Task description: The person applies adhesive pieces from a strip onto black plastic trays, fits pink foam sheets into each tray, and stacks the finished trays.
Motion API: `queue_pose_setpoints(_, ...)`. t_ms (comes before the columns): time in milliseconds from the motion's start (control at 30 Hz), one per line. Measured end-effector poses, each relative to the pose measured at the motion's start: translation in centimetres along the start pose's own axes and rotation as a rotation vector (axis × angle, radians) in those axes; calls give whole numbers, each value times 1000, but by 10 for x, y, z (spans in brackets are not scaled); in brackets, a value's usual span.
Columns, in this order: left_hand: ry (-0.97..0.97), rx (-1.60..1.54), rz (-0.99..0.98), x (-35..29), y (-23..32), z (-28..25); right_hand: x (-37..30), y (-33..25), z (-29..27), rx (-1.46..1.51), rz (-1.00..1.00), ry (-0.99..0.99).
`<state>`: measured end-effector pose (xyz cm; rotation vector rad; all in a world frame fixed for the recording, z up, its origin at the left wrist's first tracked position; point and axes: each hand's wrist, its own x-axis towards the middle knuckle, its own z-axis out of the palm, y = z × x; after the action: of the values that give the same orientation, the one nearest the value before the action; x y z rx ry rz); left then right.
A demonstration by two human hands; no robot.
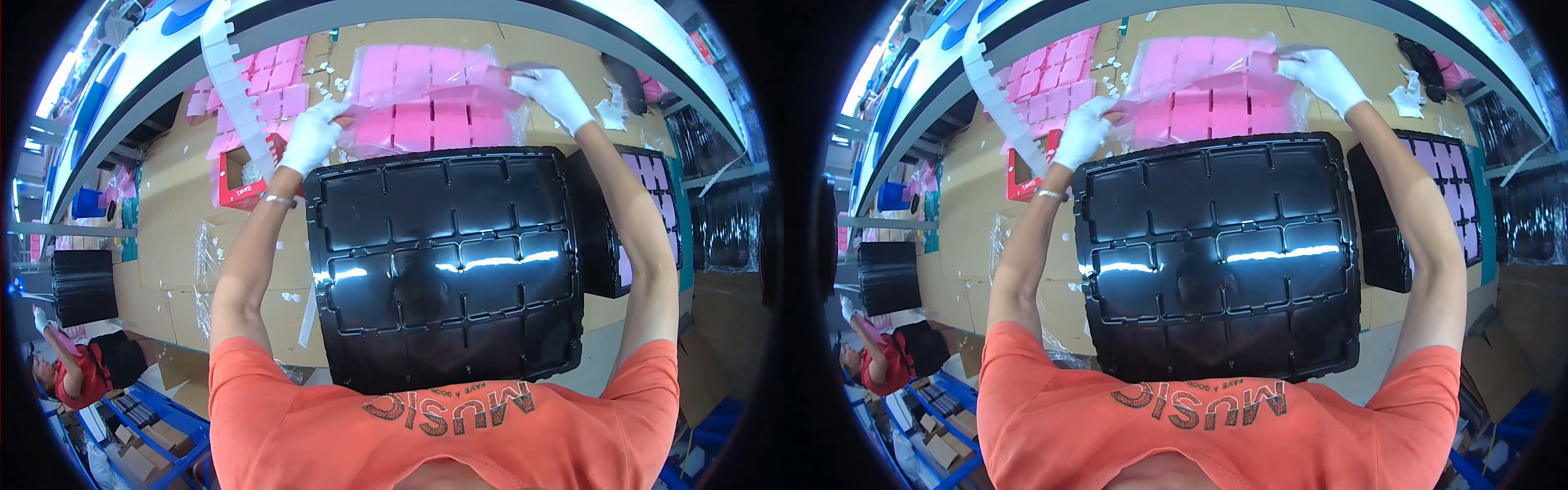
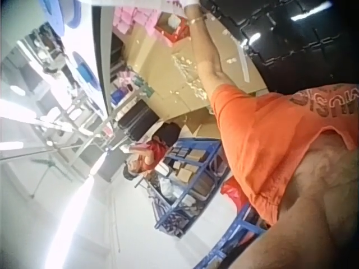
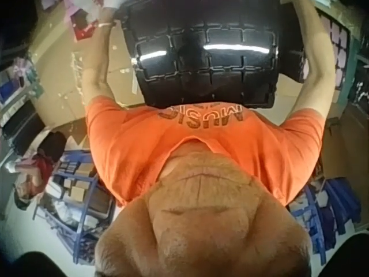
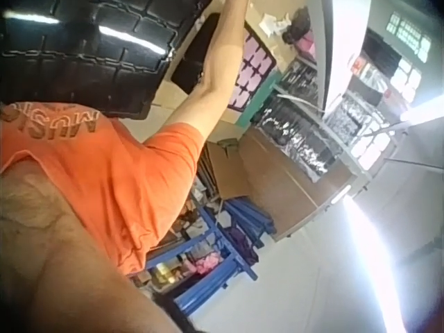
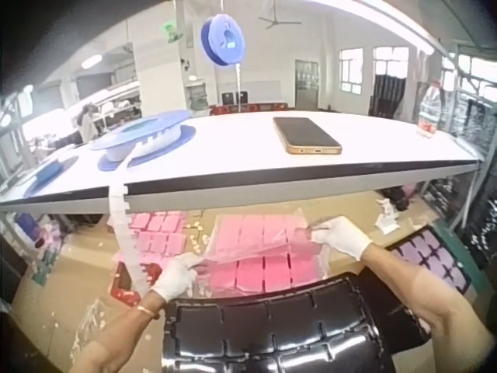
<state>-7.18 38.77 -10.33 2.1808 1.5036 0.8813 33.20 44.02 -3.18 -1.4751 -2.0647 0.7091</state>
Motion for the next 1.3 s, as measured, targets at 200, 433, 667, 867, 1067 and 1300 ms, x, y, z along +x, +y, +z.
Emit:
queue_pose_setpoints(200, 187, 148, 161, -64, 86, -71, -96, -43, -21, -1, -149, 111)
queue_pose_setpoints(433, 301, 345, 388, -158, 184, -77, -202, -97, -40, -87, -434, 200)
queue_pose_setpoints(667, 243, 355, 345, -235, 219, -60, -302, -102, -30, -224, -442, 235)
queue_pose_setpoints(867, 174, 425, 307, -271, 232, -60, -336, -98, -11, -128, -353, 255)
queue_pose_setpoints(1067, 154, 441, 305, -289, 242, -53, -355, -92, -6, -158, -324, 245)
queue_pose_setpoints(1300, 89, 438, 247, -307, 241, -44, -369, -91, -2, -254, -283, 187)
